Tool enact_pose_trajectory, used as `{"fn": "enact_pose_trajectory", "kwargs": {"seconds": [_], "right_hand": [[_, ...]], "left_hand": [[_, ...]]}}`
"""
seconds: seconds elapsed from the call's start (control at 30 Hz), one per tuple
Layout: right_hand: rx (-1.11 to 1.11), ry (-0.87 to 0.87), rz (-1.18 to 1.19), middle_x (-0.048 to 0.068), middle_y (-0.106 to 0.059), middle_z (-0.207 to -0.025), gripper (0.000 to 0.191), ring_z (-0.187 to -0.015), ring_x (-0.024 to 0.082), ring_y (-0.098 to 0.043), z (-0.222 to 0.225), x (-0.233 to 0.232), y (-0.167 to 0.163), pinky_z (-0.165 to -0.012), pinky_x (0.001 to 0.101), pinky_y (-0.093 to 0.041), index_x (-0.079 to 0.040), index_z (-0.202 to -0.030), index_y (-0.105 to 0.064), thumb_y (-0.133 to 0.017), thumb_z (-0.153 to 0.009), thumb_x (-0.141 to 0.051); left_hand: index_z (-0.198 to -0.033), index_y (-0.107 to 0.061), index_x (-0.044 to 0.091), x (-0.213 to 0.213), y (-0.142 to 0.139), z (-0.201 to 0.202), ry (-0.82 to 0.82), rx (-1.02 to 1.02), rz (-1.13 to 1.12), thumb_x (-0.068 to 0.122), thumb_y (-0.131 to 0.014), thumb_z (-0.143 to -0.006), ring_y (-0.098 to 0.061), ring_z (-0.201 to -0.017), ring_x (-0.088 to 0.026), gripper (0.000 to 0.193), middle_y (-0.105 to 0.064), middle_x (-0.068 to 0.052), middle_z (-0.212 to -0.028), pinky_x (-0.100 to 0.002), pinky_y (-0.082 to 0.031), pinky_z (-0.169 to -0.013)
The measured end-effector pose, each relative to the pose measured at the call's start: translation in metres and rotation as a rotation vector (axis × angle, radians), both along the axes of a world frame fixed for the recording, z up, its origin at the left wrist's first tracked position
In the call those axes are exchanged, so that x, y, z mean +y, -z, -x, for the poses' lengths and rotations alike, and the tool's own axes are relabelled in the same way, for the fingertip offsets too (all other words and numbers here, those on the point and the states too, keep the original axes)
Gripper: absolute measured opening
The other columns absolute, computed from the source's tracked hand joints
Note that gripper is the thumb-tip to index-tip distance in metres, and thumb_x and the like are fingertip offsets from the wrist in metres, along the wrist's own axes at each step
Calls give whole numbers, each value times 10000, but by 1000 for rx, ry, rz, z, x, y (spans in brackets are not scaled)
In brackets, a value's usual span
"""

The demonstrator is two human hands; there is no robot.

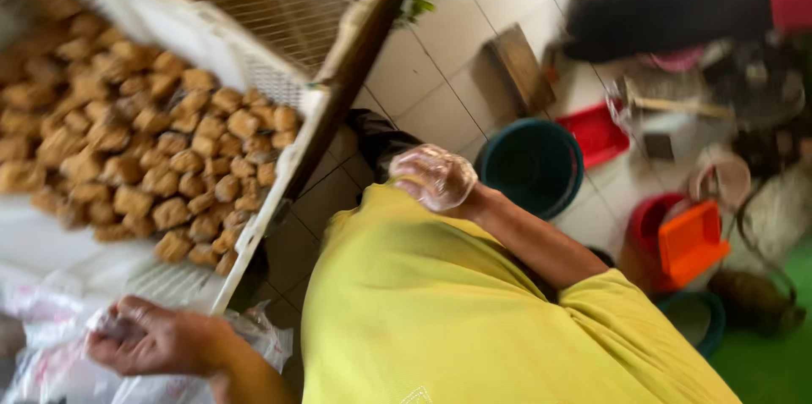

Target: The person stands at a work table and picks fried tofu cubes one at a time from a white plastic crate, placing them into clear plastic bags. They open and hold the bags with one hand while filling them, working through the crate of tofu pieces.

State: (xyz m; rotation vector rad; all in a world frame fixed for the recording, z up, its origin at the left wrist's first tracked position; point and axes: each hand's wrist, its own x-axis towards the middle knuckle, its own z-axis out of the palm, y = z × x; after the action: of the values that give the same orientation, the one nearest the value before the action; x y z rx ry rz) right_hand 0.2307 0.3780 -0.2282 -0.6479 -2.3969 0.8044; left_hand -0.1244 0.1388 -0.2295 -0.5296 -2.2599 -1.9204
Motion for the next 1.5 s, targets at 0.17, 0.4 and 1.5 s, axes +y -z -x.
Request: {"fn": "enact_pose_trajectory", "kwargs": {"seconds": [0.17, 0.4, 1.5], "right_hand": [[-403, 502, 295, 145, -713, -1134, 256, -1103, 336, -662, -120, -59, 53, -943, 444, -550, -52, -1142, -696, -692, -930, -195], [-1086, 675, 1236, 94, -589, -1454, 454, -1322, 322, -570, -187, -153, 103, -1088, 453, -487, -198, -1374, -630, -598, -955, -370], [500, 95, 234, 88, -632, -1166, 187, -986, 132, -619, 130, 209, -3, -891, 289, -556, -16, -1228, -575, -655, -1061, 6]], "left_hand": [[-1391, -456, -58, 6, -22, -6, -40, -147, 9, -36, -645, -1140, -627, -1115, -190, 315, -606, -145, -1260, -289, -531, -988], [-1361, -472, -27, 5, -7, 7, -90, -129, 22, -17, -665, -1110, -662, -1132, -184, 317, -630, -136, -1274, -295, -574, -1005], [-1398, -546, -16, 67, -85, -13, -228, -54, 83, -40, -671, -987, -461, -801, -100, 430, -553, -18, -972, -239, -411, -697]]}}
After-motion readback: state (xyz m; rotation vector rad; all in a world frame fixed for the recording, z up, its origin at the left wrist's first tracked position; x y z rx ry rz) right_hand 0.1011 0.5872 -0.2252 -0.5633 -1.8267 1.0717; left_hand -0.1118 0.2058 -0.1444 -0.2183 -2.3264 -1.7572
